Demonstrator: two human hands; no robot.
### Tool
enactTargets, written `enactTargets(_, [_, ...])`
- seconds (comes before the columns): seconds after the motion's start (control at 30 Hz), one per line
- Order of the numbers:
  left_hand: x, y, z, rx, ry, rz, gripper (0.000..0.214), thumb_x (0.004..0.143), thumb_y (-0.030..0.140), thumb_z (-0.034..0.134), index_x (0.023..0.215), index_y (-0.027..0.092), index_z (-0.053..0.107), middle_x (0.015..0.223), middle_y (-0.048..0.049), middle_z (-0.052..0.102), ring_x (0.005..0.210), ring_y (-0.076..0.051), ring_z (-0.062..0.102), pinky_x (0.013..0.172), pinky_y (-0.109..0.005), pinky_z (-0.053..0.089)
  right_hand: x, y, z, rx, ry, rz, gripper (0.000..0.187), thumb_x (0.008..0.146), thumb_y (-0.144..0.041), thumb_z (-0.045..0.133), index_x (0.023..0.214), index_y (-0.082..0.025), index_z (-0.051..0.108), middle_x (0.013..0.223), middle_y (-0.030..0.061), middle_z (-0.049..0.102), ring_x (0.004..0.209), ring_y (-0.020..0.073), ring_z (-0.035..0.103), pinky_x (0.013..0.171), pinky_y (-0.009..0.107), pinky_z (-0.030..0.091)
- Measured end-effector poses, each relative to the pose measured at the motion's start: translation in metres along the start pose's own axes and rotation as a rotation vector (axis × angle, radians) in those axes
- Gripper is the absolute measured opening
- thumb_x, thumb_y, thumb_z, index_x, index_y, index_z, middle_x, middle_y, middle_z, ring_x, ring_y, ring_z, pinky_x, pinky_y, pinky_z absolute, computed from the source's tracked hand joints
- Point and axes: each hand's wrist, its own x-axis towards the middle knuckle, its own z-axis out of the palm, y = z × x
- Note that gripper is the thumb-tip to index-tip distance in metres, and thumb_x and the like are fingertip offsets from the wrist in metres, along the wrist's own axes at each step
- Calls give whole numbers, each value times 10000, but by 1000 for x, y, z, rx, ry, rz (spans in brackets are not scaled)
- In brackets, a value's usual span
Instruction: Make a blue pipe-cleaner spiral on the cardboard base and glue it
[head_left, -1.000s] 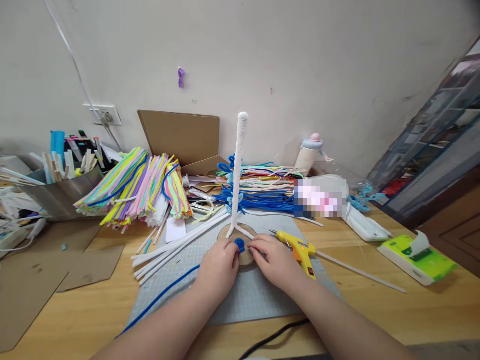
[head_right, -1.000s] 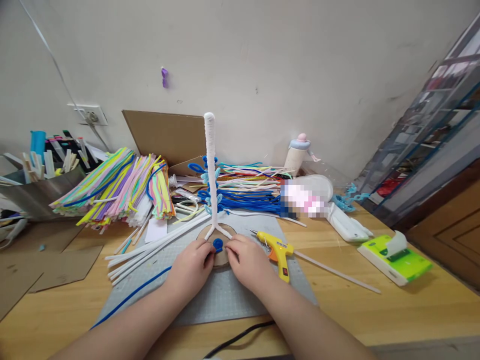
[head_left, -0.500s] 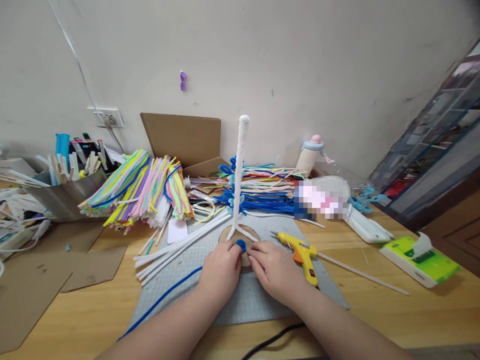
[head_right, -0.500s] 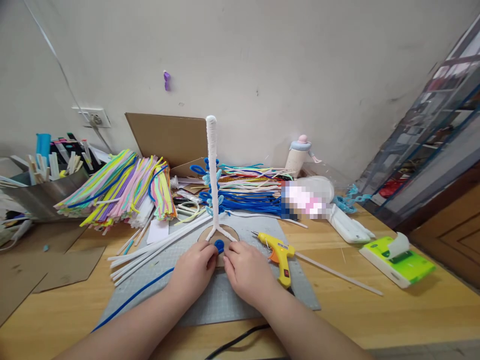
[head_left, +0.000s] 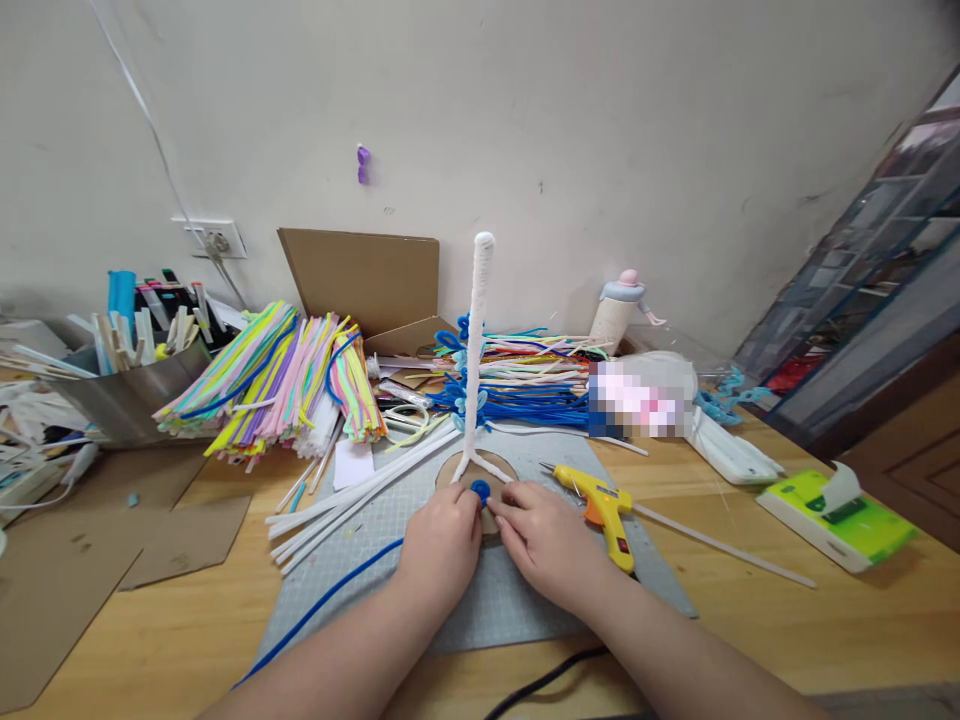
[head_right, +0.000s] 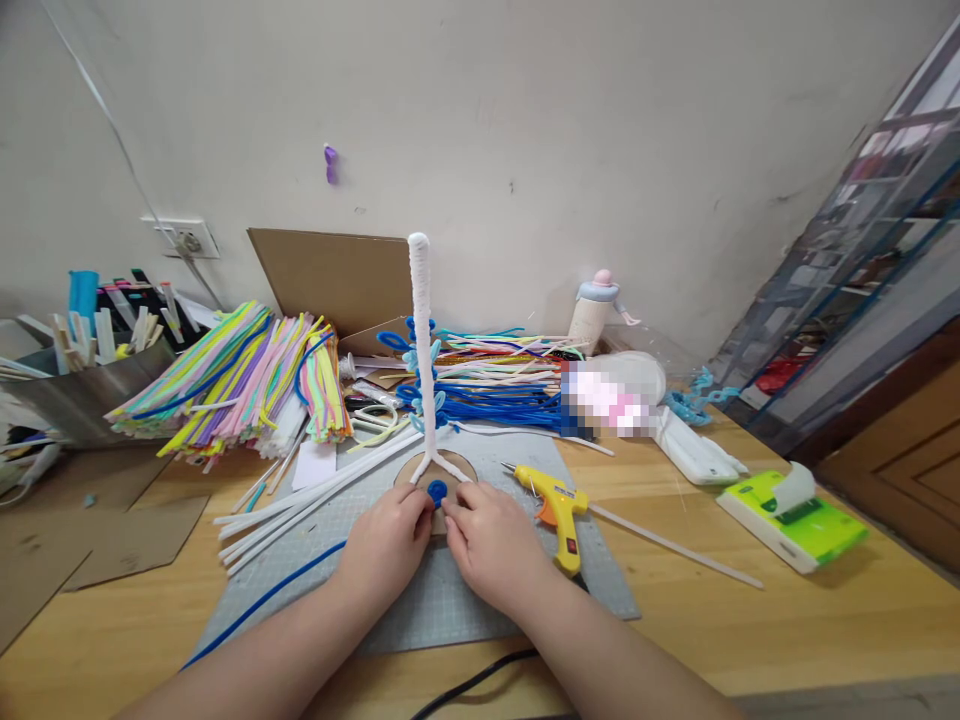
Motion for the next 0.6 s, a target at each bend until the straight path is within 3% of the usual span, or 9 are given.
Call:
enactTargets(0.2, [1,1,-2,-26,-25,-15,175,883,190,422,835,215,589,878,-39,620,843,-193,598,653,-271,435,0,1,-2,32,18,6,273,904,-193,409,1033,-200,649,945,72,619,904,207,543,799,343,434])
enactTargets(0.33, [1,1,-3,-11,-24,-9,171,864,158,427,834,214,586,870,-32,620,850,-193,595,665,-270,435,-1,-3,-6,97,95,14,262,874,-136,416,1057,-184,597,995,75,630,948,214,531,852,363,397])
enactTargets(0.47, [1,1,-3,-7,-15,-2,172,864,161,427,839,217,587,880,-31,623,846,-197,597,661,-278,434,2,-4,-3,72,135,25,243,835,-70,438,972,-196,595,1011,73,631,975,220,518,862,376,367])
enactTargets(0.6, [0,2,-4,-12,-17,-26,181,875,179,424,850,222,598,888,-38,624,840,-195,598,644,-276,427,12,1,8,15,168,75,157,844,-135,526,880,-238,639,1082,49,613,1032,226,492,887,395,327])
